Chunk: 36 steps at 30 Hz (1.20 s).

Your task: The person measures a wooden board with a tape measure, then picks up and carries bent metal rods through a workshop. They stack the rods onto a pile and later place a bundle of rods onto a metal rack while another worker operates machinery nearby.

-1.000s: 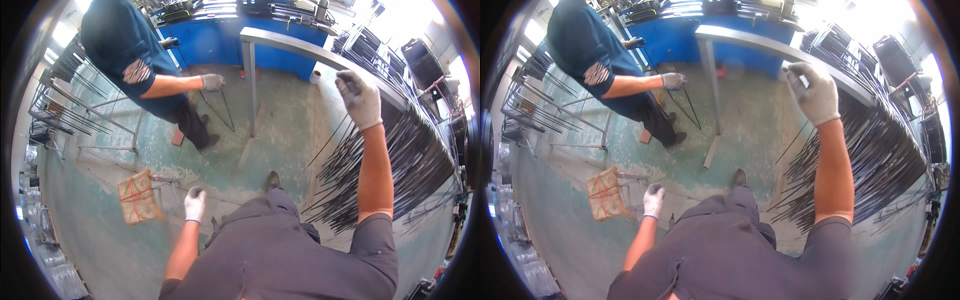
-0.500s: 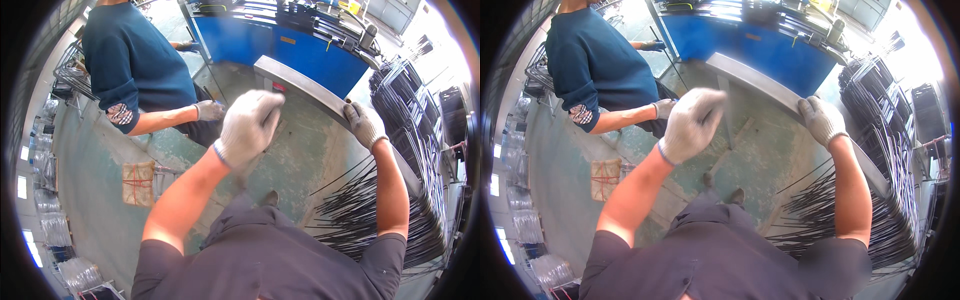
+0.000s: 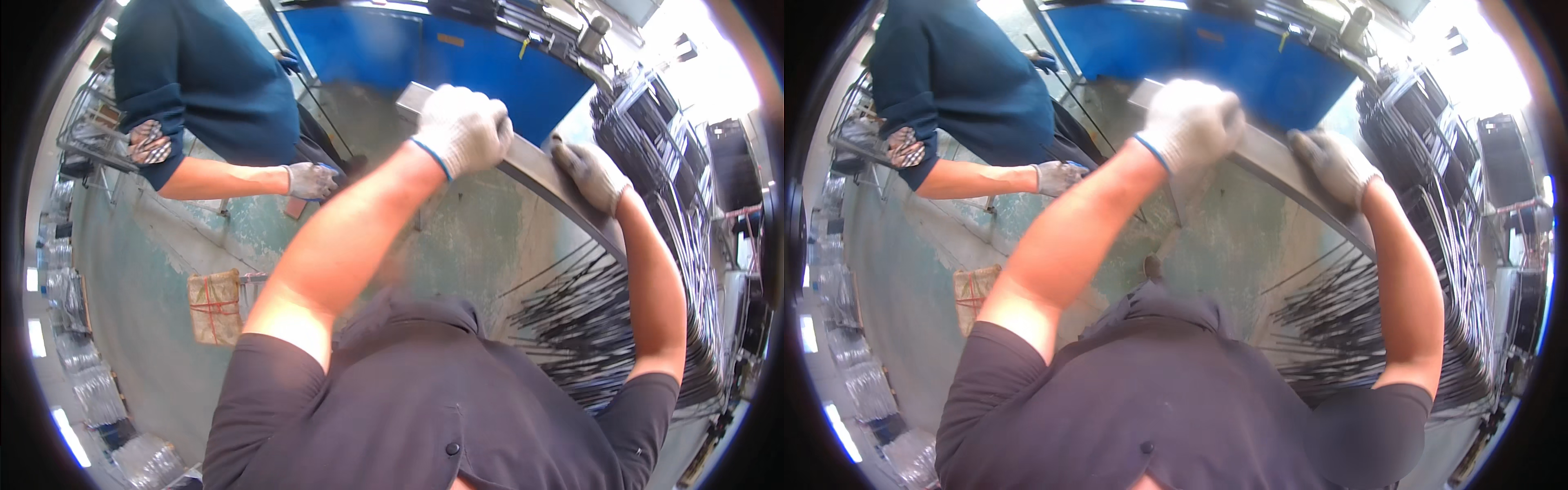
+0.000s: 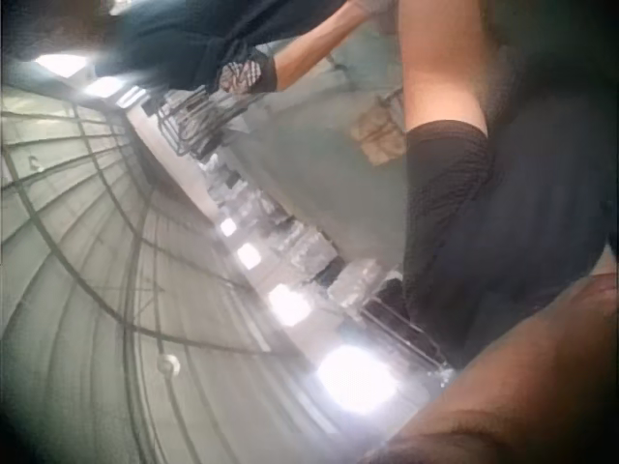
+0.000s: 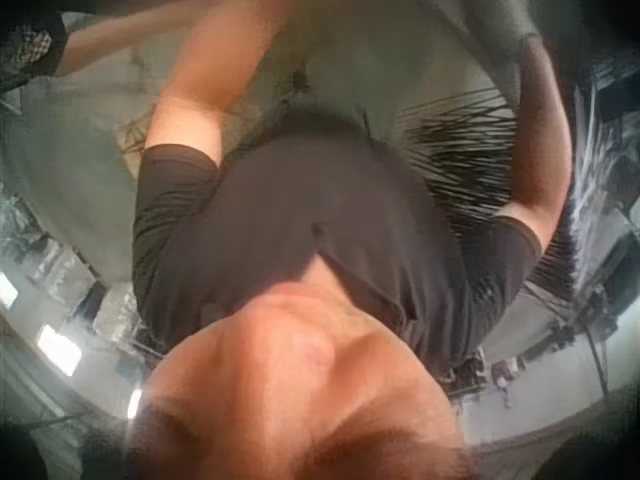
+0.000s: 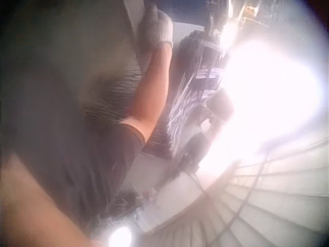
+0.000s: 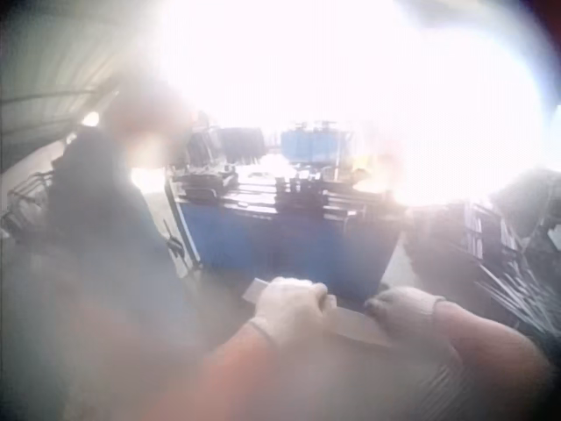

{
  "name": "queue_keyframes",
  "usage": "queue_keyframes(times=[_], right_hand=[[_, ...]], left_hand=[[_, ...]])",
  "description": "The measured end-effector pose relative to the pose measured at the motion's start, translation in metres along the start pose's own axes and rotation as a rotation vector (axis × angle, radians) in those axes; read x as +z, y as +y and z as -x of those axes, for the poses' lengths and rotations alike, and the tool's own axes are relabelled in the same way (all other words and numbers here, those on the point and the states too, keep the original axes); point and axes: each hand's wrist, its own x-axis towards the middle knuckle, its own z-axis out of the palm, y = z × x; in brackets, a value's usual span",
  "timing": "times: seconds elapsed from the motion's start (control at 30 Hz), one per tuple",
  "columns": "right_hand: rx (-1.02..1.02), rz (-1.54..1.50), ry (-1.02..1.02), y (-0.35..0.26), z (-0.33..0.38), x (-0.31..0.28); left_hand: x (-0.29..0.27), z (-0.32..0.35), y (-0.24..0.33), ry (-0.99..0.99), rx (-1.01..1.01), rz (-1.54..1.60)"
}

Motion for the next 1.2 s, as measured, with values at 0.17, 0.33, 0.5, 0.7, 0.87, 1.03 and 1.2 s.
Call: queue_keyframes(times=[0.17,0.33,0.5,0.7,0.87,1.03,1.2], right_hand=[[-0.045,-0.204,0.066,0.015,-0.056,0.032],[-0.125,-0.09,0.066,0.027,-0.074,0.039],[-0.164,-0.014,0.022,0.025,-0.074,0.023],[-0.058,-0.058,0.05,0.009,-0.095,0.012],[-0.075,-0.867,1.141,0.115,-0.104,-0.027],[0.051,-1.543,1.852,0.143,-0.022,-0.091],[0.139,-1.266,1.859,0.149,-0.032,-0.091]], left_hand=[[-0.007,-0.031,-0.027,-0.408,-0.145,0.028],[-0.01,-0.03,-0.031,-0.503,-0.209,-0.023],[-0.005,-0.04,-0.035,-0.385,-0.092,0.005],[0.009,-0.078,-0.039,-0.481,-0.28,0.454],[0.033,-0.123,-0.042,0.14,-0.637,1.937],[0.035,-0.109,-0.102,0.71,-1.049,1.856],[0.051,-0.114,-0.093,0.778,-1.077,1.803]])
